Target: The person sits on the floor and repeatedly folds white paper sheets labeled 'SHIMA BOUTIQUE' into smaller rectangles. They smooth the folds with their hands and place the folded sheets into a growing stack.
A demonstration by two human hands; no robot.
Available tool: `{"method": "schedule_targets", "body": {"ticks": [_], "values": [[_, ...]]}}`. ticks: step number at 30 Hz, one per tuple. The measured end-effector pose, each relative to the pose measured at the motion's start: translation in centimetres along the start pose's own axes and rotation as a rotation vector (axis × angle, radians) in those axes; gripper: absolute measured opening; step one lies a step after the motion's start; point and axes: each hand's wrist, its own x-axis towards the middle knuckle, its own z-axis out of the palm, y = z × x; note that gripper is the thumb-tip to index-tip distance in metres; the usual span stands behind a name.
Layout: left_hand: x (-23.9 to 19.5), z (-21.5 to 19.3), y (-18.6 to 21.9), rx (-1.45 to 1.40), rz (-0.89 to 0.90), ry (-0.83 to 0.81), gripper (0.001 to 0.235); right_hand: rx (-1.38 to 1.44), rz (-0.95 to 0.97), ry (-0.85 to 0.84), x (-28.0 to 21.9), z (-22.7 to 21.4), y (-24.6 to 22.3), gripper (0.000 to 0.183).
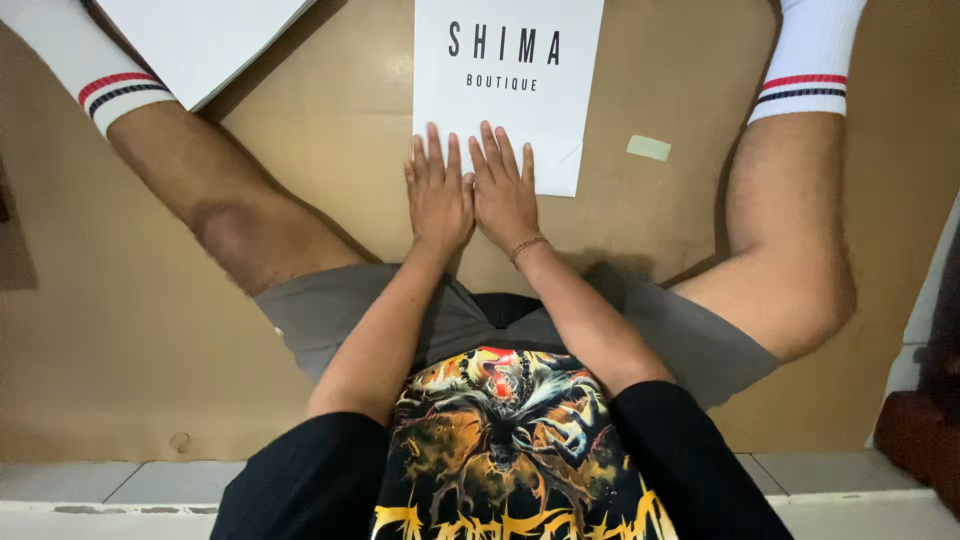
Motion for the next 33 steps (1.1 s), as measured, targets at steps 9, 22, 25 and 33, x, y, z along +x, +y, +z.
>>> {"method": "schedule_targets", "body": {"ticks": [9,22,25,33], "values": [[-0.1,-2.9,1.0,-0.118,-0.167,-0.022,0.084,-0.067,0.326,-0.087,-4.2,-5.2,5.1,0.062],[-0.8,-6.7,-3.3,-0.932,-0.12,0.281,0.036,0.811,0.272,0.193,-6.8,-12.3,6.7,0.062],[0.8,-13.0,-2.0,-0.872,-0.049,0.405,0.045,0.892,0.113,0.25,-3.3,-13.9,10.6,0.07],[15.4,-20.4,-6.4,-1.105,0.052,0.659,0.046,1.338,-0.04,0.712,8.6,-20.1,8.0,0.052]]}}
